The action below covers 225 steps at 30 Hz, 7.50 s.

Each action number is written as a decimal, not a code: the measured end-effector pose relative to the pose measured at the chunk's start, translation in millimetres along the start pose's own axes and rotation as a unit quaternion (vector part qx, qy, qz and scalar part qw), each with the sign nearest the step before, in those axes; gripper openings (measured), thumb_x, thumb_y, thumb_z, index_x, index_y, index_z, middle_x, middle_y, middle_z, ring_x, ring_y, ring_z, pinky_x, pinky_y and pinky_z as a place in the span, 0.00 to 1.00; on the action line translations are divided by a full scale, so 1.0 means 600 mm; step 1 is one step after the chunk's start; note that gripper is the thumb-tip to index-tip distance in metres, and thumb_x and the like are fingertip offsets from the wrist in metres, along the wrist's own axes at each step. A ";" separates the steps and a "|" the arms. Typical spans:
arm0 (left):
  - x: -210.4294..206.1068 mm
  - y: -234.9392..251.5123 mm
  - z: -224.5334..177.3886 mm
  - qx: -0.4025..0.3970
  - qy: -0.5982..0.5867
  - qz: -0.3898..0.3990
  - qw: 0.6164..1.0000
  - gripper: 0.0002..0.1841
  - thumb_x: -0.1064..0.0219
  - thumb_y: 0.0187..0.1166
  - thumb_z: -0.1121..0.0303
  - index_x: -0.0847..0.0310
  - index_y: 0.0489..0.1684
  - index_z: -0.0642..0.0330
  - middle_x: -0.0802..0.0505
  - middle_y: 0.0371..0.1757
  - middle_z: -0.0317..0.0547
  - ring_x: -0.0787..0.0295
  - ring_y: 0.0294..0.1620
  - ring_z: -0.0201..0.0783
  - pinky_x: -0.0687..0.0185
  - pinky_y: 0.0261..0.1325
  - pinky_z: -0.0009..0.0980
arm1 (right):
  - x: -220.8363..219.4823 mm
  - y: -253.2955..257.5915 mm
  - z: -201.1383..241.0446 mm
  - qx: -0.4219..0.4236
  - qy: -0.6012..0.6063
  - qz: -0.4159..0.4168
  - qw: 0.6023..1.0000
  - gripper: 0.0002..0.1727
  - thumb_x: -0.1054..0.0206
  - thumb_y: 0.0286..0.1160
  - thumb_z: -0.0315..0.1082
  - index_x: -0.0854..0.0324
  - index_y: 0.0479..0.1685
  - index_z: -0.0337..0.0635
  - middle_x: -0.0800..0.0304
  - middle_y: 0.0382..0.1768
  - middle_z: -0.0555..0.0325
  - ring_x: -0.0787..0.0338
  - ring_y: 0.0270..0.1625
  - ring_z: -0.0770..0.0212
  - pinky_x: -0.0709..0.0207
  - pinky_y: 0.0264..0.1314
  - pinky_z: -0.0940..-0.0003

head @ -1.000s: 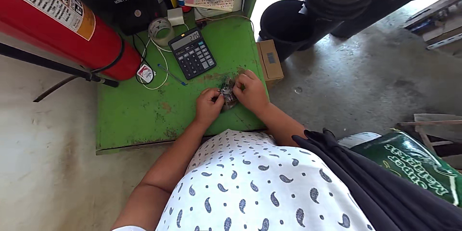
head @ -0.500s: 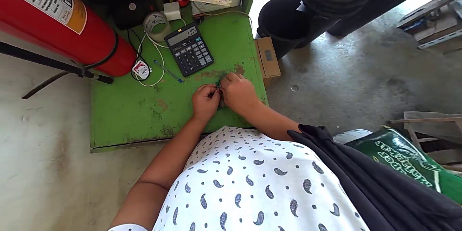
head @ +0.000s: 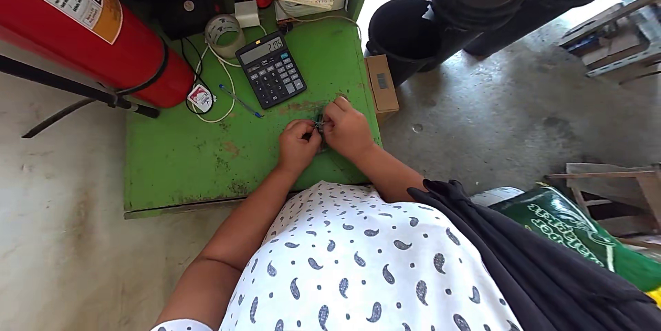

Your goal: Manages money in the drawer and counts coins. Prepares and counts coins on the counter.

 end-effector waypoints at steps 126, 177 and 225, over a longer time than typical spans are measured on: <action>0.180 0.405 0.103 0.142 0.300 0.145 0.932 0.18 0.43 0.92 0.61 0.14 0.65 0.63 0.09 0.64 0.62 0.15 0.71 0.59 0.27 0.77 0.62 | 0.004 0.020 -0.156 -0.157 0.251 -0.078 0.952 0.16 0.39 0.75 0.24 0.15 0.58 0.28 0.13 0.62 0.35 0.12 0.66 0.48 0.21 0.72 0.52; 0.087 0.134 0.078 0.189 0.063 0.359 0.912 0.09 0.22 0.74 0.69 0.12 0.46 0.60 0.17 0.32 0.42 0.25 0.31 0.34 0.26 0.38 0.34 | 0.005 0.009 -0.174 -0.138 0.316 -0.115 0.932 0.16 0.41 0.76 0.26 0.14 0.57 0.35 0.13 0.61 0.45 0.13 0.64 0.61 0.19 0.69 0.61; 0.114 0.096 0.100 0.315 -0.131 0.269 0.901 0.03 0.44 0.70 0.74 0.28 0.35 0.55 0.07 0.42 0.41 0.14 0.29 0.28 0.25 0.23 0.21 | 0.005 0.009 -0.170 -0.126 0.304 -0.108 0.938 0.17 0.42 0.76 0.26 0.14 0.58 0.33 0.13 0.62 0.43 0.13 0.65 0.60 0.20 0.70 0.62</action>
Point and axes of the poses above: each hand's wrist, its own y-axis towards the middle knuckle, its own x-axis out of the back of the hand, z = x × y, the point moved 9 cm from there along y, towards the middle knuckle
